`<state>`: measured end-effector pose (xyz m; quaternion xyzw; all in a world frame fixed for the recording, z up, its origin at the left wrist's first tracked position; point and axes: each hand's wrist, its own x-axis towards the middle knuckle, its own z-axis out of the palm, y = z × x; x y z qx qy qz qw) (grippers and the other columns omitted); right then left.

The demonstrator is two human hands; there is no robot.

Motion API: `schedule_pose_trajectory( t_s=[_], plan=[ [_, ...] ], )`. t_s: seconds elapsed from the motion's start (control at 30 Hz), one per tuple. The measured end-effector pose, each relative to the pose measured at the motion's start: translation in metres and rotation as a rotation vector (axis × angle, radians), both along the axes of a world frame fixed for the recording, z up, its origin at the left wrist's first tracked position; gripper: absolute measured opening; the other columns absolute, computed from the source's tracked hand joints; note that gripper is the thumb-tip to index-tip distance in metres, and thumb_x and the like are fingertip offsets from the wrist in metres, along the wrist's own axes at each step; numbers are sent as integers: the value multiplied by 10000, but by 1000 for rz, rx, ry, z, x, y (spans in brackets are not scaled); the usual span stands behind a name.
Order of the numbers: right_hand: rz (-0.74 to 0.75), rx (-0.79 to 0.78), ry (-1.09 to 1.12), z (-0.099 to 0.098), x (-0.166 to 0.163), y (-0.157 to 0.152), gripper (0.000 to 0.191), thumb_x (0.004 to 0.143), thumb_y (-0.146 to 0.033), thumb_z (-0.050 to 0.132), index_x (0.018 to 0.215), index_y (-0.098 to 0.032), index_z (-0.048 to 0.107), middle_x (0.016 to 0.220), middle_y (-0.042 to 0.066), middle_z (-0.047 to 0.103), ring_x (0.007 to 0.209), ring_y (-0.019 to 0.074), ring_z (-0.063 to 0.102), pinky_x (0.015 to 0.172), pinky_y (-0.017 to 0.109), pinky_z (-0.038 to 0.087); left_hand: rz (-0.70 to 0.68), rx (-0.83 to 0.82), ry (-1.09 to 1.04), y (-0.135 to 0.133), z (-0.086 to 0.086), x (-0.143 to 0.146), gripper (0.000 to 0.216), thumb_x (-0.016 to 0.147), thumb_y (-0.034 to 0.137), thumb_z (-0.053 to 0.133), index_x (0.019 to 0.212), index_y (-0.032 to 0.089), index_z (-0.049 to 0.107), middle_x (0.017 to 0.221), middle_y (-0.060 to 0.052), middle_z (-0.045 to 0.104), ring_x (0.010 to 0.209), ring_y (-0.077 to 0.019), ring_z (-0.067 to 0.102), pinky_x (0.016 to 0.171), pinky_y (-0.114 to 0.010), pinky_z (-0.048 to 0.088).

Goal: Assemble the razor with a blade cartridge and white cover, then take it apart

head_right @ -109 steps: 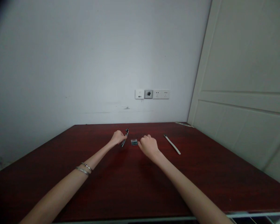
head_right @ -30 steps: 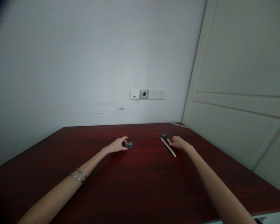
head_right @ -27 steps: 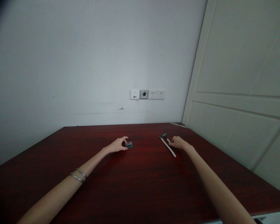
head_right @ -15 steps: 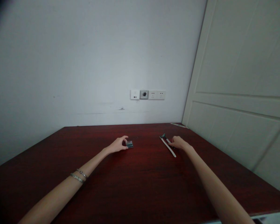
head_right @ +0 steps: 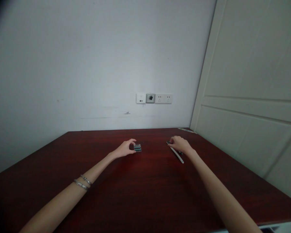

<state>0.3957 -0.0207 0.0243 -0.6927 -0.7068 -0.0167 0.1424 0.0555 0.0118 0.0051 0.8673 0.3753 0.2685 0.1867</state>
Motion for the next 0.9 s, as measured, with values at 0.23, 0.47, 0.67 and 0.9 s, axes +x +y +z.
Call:
schedule_pose_trajectory(
  t_s=[0.23, 0.47, 0.67, 0.9],
  plan=[
    [573, -61, 243, 10, -74, -12, 678, 581, -487, 702, 1141, -151, 521, 1033, 88, 549, 816, 178, 539, 704, 296, 453, -116, 84, 6, -17, 4, 23, 625, 647, 246, 656, 1216, 149, 417, 1056, -92, 609, 970, -224, 565, 857, -330, 409],
    [669, -83, 155, 7, -98, -20, 560, 602, -459, 709, 1071, -189, 566, 938, 43, 514, 810, 167, 510, 699, 284, 424, -177, 65, -27, -33, 8, 30, 645, 653, 249, 655, 1232, 165, 383, 1075, -101, 601, 970, -226, 571, 846, -339, 417],
    [623, -99, 182, 10, -91, -16, 472, 629, -429, 688, 1021, -182, 597, 926, 41, 493, 752, 145, 516, 679, 271, 432, -167, 60, -44, -33, 3, 31, 754, 682, 326, 651, 1317, 156, 282, 1193, -143, 543, 1088, -248, 517, 915, -364, 387],
    [397, -176, 267, 24, 0, 5, 575, 603, -451, 671, 1105, -188, 576, 951, 63, 578, 784, 173, 537, 649, 266, 447, 21, 12, -57, 2, -9, -3, 676, 776, 415, 541, 1331, 142, 271, 1265, -174, 479, 1170, -248, 460, 979, -385, 341]
  ],
)
